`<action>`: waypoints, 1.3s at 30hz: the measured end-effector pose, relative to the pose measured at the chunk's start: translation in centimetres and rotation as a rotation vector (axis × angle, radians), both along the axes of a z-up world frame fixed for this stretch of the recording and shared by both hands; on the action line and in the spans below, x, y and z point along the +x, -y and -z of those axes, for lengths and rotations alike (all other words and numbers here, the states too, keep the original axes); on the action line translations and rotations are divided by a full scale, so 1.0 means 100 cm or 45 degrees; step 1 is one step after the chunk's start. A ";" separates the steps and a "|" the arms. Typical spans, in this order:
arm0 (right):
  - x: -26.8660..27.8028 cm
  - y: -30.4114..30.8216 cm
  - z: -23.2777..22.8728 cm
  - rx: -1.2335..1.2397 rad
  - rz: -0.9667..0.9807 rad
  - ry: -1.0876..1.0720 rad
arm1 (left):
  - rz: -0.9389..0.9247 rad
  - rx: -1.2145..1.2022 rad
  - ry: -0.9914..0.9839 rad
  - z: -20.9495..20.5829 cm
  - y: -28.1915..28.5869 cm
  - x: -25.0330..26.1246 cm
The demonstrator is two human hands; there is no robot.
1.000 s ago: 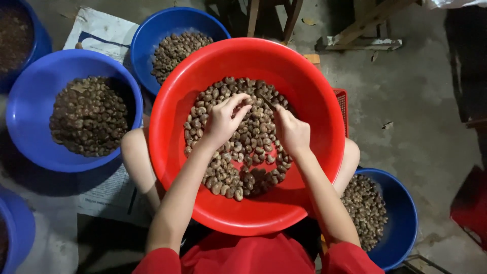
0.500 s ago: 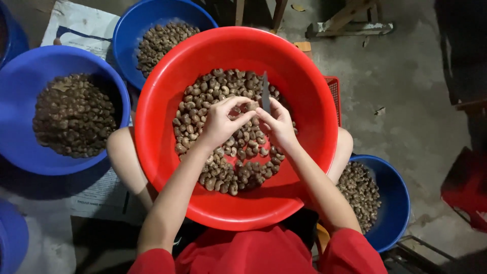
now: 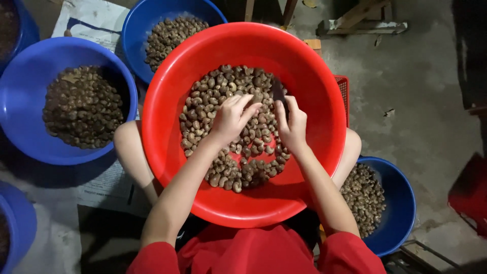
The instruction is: Peeling the outer skin of nuts one by one using a small knife.
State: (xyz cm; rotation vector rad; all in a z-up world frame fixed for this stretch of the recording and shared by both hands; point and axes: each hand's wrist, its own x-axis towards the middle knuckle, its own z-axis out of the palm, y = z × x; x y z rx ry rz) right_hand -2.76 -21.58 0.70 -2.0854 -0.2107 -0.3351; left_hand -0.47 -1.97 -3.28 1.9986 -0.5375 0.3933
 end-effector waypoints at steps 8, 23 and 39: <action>0.011 0.025 0.018 -1.067 0.064 0.557 | 0.013 0.334 0.138 0.011 -0.011 0.009; 0.005 -0.002 -0.009 -0.027 -0.114 -0.165 | 0.063 0.144 -0.028 -0.026 -0.011 0.000; -0.006 0.170 0.005 0.516 0.658 0.054 | 0.105 1.180 -0.048 0.089 -0.011 0.002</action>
